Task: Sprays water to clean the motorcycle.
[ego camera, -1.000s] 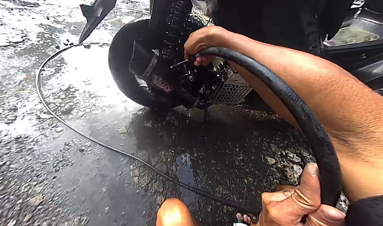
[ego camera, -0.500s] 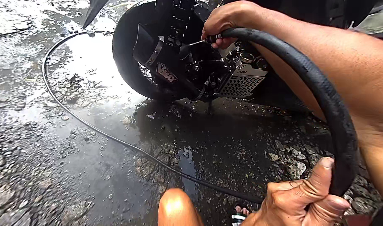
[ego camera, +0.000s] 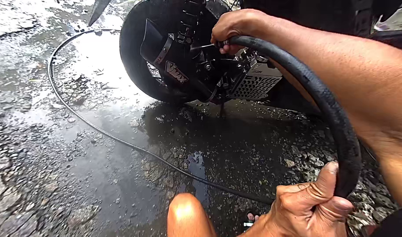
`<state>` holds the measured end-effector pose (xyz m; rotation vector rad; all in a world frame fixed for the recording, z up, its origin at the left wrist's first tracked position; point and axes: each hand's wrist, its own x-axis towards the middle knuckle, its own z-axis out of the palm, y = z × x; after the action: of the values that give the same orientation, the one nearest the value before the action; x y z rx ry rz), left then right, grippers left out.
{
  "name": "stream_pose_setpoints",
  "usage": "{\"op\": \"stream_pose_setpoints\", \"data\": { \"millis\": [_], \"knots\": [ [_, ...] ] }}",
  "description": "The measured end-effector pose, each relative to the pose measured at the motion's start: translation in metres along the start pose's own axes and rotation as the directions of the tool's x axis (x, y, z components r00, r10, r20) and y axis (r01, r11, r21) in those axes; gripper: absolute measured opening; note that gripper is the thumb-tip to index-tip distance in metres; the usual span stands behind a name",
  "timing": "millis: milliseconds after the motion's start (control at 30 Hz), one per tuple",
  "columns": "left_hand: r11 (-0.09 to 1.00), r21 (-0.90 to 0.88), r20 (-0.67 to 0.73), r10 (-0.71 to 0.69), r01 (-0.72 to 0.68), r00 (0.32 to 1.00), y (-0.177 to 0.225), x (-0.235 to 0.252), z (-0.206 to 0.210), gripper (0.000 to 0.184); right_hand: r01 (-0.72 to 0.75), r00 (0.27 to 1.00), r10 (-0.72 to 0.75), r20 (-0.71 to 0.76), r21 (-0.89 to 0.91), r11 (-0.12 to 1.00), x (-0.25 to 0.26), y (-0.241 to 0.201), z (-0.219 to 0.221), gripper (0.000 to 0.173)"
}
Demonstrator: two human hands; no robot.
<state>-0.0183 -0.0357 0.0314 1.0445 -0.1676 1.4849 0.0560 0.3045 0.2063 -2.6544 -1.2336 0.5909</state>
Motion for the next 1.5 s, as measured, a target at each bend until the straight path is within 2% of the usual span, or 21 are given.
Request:
{"op": "stream_pose_setpoints", "data": {
  "millis": [267,500,567,633,667,767,833,967,1033,1133,1200,1300,1367,1500],
  "knots": [
    [1.000,0.020,0.064,-0.021,0.020,0.998,-0.001,-0.005,0.008,0.043,-0.003,0.999,-0.001,0.045,0.097,0.995,-0.007,0.026,-0.022,0.012],
    [0.997,-0.011,0.085,-0.075,0.076,0.994,0.001,-0.005,0.009,0.046,-0.075,0.993,0.067,-0.099,-0.074,0.994,-0.008,0.076,-0.039,0.014],
    [0.997,-0.020,0.088,-0.075,0.077,0.993,-0.001,-0.007,0.012,0.045,-0.037,0.999,0.035,-0.027,-0.054,0.998,0.000,0.090,-0.039,0.017],
    [0.997,-0.016,0.092,-0.075,0.077,0.993,-0.004,-0.013,0.016,0.043,0.006,0.995,-0.010,0.103,0.047,0.999,0.020,0.111,-0.039,0.020],
    [0.997,-0.009,0.099,-0.081,0.082,0.992,-0.007,-0.018,0.018,0.043,-0.024,0.990,0.017,0.140,0.053,0.998,0.021,0.118,-0.038,0.020],
    [0.994,0.033,0.136,-0.104,0.101,0.985,-0.019,-0.036,0.023,0.045,-0.201,0.972,0.207,0.109,-0.067,0.977,0.003,0.119,-0.024,0.019],
    [0.993,0.049,0.157,-0.112,0.105,0.981,-0.024,-0.044,0.025,0.046,-0.220,0.969,0.225,0.105,-0.056,0.974,-0.018,0.121,-0.016,0.018],
    [0.991,0.035,0.160,-0.129,0.125,0.979,-0.023,-0.045,0.023,0.045,-0.186,0.980,0.177,0.088,0.119,0.975,-0.048,0.127,-0.010,0.017],
    [0.992,0.023,0.136,-0.127,0.125,0.982,-0.021,-0.044,0.022,0.045,-0.229,0.972,0.224,0.069,0.082,0.970,-0.041,0.120,-0.008,0.018],
    [0.992,0.013,0.123,-0.128,0.127,0.984,-0.017,-0.043,0.020,0.046,-0.315,0.948,0.314,0.048,0.022,0.949,0.000,0.117,-0.001,0.012],
    [0.992,0.001,0.118,-0.126,0.127,0.985,-0.015,-0.043,0.019,0.046,-0.336,0.940,0.337,0.048,-0.013,0.942,0.010,0.114,0.004,0.009],
    [0.993,0.000,0.111,-0.117,0.118,0.987,-0.014,-0.045,0.019,0.045,-0.297,0.948,0.304,0.090,-0.088,0.951,0.012,0.111,0.009,0.011],
    [0.992,0.040,0.116,-0.122,0.118,0.986,-0.014,-0.050,0.019,0.044,-0.241,0.964,0.247,0.097,-0.062,0.968,0.003,0.110,0.010,0.011],
    [0.985,0.094,0.199,-0.164,0.148,0.966,-0.022,-0.069,0.021,0.040,-0.097,0.994,0.099,0.054,-0.047,0.994,-0.024,0.120,0.006,0.021]
  ]
}}
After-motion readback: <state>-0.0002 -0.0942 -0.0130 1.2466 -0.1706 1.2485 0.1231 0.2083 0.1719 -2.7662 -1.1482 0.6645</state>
